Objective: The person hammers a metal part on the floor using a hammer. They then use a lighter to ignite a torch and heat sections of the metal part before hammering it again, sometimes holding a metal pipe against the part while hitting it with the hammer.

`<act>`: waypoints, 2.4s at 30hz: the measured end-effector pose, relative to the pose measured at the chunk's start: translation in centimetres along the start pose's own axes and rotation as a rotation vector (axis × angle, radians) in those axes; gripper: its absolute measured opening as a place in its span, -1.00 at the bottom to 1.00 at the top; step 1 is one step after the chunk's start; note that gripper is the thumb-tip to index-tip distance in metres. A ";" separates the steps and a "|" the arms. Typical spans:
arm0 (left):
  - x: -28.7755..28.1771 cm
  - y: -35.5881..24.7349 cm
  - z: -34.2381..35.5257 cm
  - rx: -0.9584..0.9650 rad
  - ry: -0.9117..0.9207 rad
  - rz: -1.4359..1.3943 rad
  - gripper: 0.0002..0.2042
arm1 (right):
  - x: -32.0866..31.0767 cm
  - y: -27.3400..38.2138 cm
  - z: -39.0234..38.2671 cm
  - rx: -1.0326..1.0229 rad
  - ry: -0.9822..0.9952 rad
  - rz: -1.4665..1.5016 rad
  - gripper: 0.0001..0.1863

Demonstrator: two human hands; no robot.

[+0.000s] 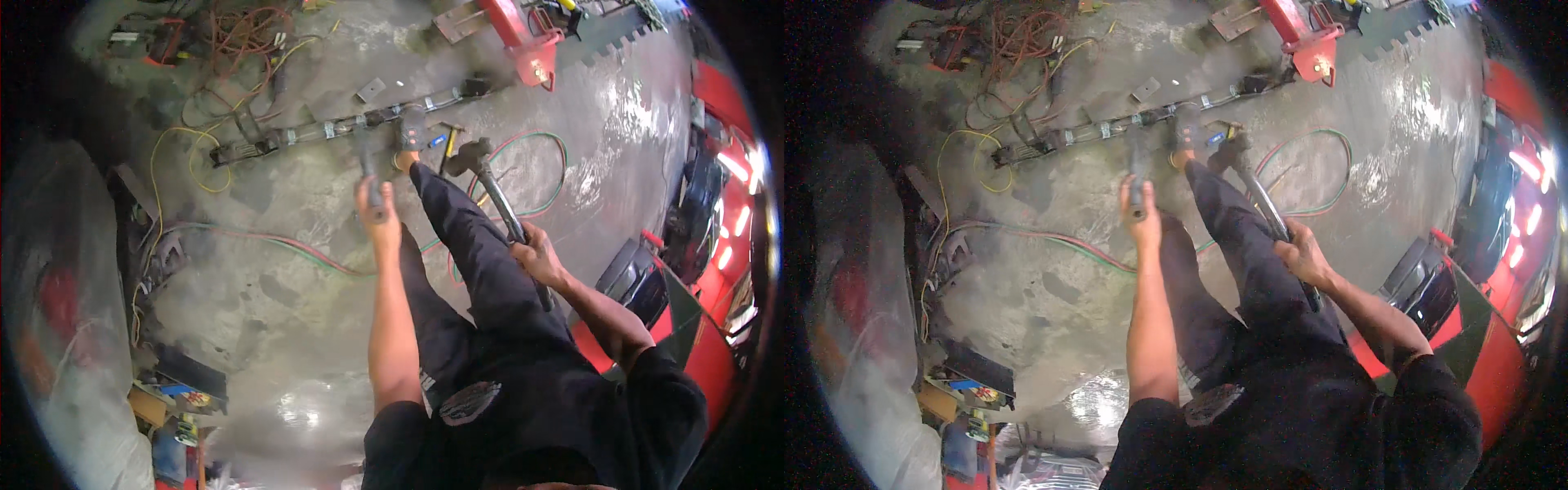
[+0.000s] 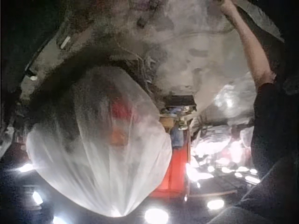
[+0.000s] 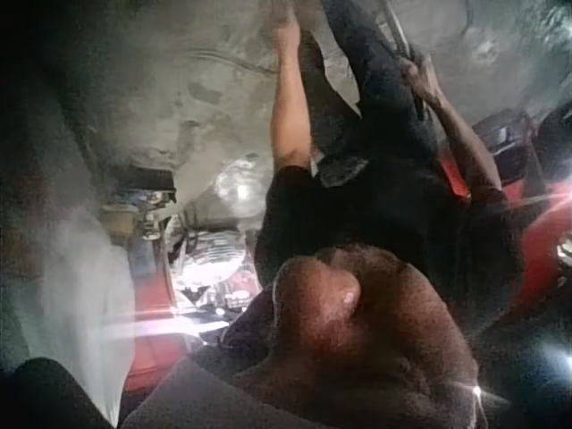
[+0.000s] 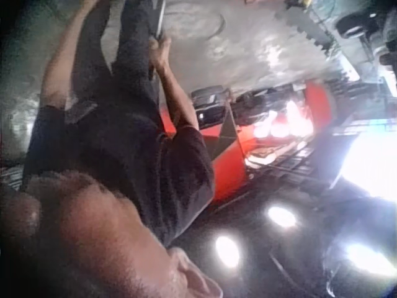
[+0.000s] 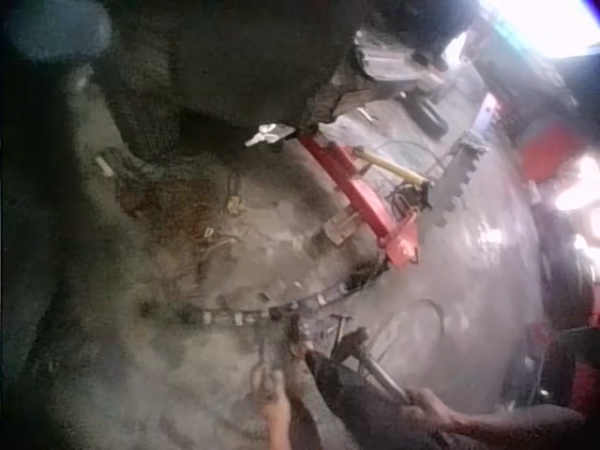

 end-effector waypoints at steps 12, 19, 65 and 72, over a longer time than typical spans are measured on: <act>-5.0 -5.7 10.1 0.023 -0.031 -0.002 -0.67 | 0.9 -3.0 0.7 -0.010 0.076 0.100 -0.67; -1.2 -14.0 7.7 0.009 0.005 -0.151 -0.62 | 0.0 -5.0 -0.3 -0.027 -0.020 0.309 -0.74; 22.5 -9.7 15.0 0.258 0.603 0.674 -0.75 | -10.2 7.7 1.6 -0.856 -0.241 0.147 -0.65; 25.1 -7.8 15.1 0.260 0.658 0.586 -0.72 | -9.5 3.0 5.3 -0.670 -0.313 -0.015 -0.69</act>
Point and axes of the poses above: each hand's wrist, its own z-axis towards the middle knuckle, its own x-axis out of the palm, y = z × x, the point moved 5 cm from there along z, towards the middle knuckle, and after that the axes turned 5 degrees about y, right-handed, at the moved point
